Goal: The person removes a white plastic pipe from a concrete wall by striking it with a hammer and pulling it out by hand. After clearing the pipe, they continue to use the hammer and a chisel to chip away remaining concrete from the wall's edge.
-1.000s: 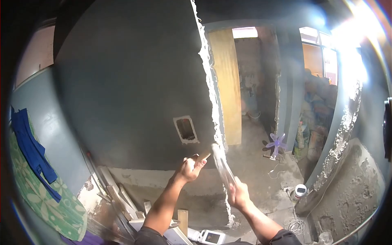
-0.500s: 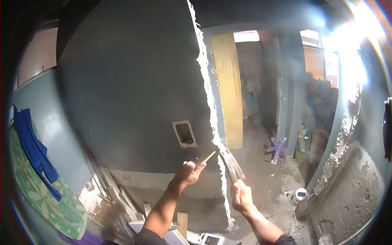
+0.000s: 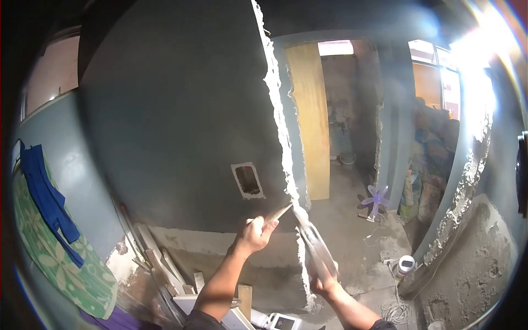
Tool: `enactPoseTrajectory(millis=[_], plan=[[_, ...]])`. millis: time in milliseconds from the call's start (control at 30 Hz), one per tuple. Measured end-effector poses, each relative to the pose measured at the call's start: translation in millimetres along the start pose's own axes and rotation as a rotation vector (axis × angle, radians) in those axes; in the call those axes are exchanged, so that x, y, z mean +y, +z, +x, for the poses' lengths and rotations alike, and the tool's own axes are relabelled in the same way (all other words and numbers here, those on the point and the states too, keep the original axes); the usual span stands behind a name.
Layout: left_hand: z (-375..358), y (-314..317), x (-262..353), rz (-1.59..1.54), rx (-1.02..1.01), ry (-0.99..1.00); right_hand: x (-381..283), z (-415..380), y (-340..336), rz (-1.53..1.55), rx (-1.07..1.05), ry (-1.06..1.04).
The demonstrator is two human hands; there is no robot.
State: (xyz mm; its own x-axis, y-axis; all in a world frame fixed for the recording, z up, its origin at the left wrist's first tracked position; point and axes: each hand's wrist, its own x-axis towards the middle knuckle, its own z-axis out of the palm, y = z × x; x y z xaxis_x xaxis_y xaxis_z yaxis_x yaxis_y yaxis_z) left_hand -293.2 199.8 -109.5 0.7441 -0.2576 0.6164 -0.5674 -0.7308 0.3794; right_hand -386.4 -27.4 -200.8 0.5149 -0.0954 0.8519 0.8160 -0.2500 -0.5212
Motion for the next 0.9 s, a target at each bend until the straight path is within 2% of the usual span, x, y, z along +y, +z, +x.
enactPoseTrajectory(millis=[67, 100, 133, 200, 233, 267, 333, 367, 400, 467, 533, 567, 633, 667, 700, 767, 800, 867, 900], plan=[[1.0, 2.9, -1.4, -0.002, 0.019, 0.005, 9.4, -10.1, -17.9, 0.021, -0.177, 0.198], [-0.6, 4.3, -2.4, -0.004, 0.028, 0.014, -3.4, -9.2, -17.7, 0.427, -0.101, 0.049], [-0.5, 3.3, -1.3, -0.003, 0.031, 0.005, 26.6, -19.9, -5.7, 0.431, -0.109, 0.053], [0.5, -0.3, 4.6, -0.026, 0.006, -0.006, 109.6, -54.4, 25.3, -0.865, -0.259, -0.125], [0.6, 3.7, 1.8, -0.006, 0.06, 0.039, 54.7, 1.0, 11.5, -0.015, -0.141, 0.201], [0.6, 8.2, -0.3, 0.014, 0.115, 0.084, 60.5, 5.0, 10.6, 0.124, -0.233, 0.385], [4.5, 1.7, 8.8, 0.126, 0.105, 0.079, 68.6, -4.0, 5.1, 0.055, -0.174, 0.285], [6.3, 2.1, 8.5, 0.077, 0.088, 0.057, 48.1, 4.6, 1.9, 0.133, -0.148, 0.089], [1.8, 3.8, 7.3, 0.026, 0.059, 0.025, 41.4, -3.8, 7.8, 0.053, -0.019, 0.019], [2.0, 5.7, 6.5, 0.026, 0.079, 0.055, -6.6, 15.0, 1.6, 0.293, 0.042, -0.06], [0.1, 5.5, 14.5, -0.001, 0.061, 0.002, 37.9, -7.7, -1.3, 0.373, -0.092, -0.146], [-0.1, 4.4, 17.8, -0.011, 0.067, 0.014, 52.9, -7.9, 4.1, 0.376, -0.094, -0.142], [0.0, 0.5, 31.2, 0.019, 0.052, 0.011, 56.0, 6.1, 8.5, -0.005, -0.102, -0.145], [4.0, -1.4, 35.3, 0.05, 0.05, 0.014, 50.5, 9.3, 3.1, 0.115, -0.27, 0.409], [6.2, -2.1, 32.7, 0.036, -0.031, -0.212, 47.5, 10.0, -1.6, 0.186, -0.2, 0.451], [8.6, 1.8, 30.6, 0.073, -0.008, -0.165, 50.0, 4.9, -6.5, 0.349, -0.048, 0.535], [7.1, 3.1, 36.9, 0.136, 0.025, -0.158, 46.2, 3.6, -12.4, 0.427, -0.035, 0.445], [7.7, 0.5, 46.3, 0.094, 0.01, -0.18, 42.4, 1.8, -22.8, 0.492, -0.028, 0.186], [5.9, 2.7, 47.8, 0.072, 0.031, -0.146, 40.2, 2.2, -20.7, 0.618, 0.029, 0.063]])
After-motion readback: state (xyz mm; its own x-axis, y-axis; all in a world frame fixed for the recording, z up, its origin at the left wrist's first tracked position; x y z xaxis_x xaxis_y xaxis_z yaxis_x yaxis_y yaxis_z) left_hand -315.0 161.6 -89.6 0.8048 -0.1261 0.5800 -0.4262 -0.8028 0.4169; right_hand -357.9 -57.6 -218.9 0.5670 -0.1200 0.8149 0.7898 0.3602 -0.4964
